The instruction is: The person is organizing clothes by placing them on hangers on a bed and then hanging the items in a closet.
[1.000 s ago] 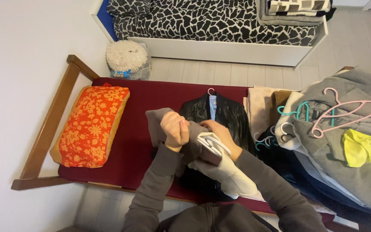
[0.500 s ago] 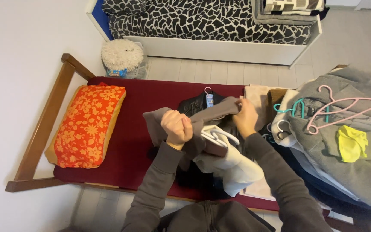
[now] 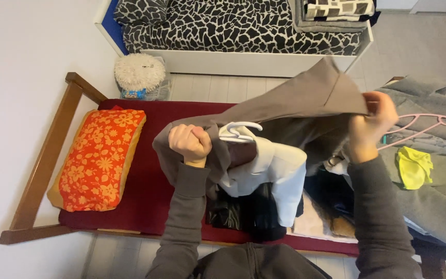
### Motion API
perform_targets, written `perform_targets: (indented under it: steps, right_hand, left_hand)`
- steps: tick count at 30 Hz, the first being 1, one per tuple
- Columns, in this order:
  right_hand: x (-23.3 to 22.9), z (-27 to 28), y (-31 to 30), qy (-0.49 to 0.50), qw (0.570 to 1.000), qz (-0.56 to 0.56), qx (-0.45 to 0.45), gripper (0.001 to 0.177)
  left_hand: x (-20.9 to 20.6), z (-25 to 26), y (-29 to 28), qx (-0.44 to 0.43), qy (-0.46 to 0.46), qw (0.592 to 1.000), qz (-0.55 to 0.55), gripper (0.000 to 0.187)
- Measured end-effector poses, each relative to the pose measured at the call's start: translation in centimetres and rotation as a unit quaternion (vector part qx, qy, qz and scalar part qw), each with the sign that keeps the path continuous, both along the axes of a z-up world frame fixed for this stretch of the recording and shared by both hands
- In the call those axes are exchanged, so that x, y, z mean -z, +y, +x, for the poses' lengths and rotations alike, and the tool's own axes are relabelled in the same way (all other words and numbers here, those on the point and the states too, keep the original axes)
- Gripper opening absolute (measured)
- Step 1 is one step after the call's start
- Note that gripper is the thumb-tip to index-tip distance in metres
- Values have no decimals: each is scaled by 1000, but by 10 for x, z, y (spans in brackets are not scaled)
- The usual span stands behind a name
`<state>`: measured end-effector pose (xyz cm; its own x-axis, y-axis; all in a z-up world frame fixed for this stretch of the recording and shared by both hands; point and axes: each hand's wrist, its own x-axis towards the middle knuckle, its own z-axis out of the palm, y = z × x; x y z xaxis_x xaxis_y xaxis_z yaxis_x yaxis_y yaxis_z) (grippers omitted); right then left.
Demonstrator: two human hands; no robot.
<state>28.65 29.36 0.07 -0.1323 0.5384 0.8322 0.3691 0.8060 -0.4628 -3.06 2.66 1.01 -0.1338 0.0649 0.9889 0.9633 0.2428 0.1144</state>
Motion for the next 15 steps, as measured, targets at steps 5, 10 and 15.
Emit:
perform_targets:
  steps: [5,10,15]
  right_hand:
    - [40,47,-10,-252,961,-70,-93,19]
    - [48,13,-134,-344,883,-187,-258,20]
    - [68,-30,-170,-210,925,-108,-299,38]
  left_hand:
    - [-18,-13,-2,-38,-12,999,32,40]
    - [0,-37,0,-74,-11,995,68,43]
    - [-13,-10,7,-53,6,997,47,47]
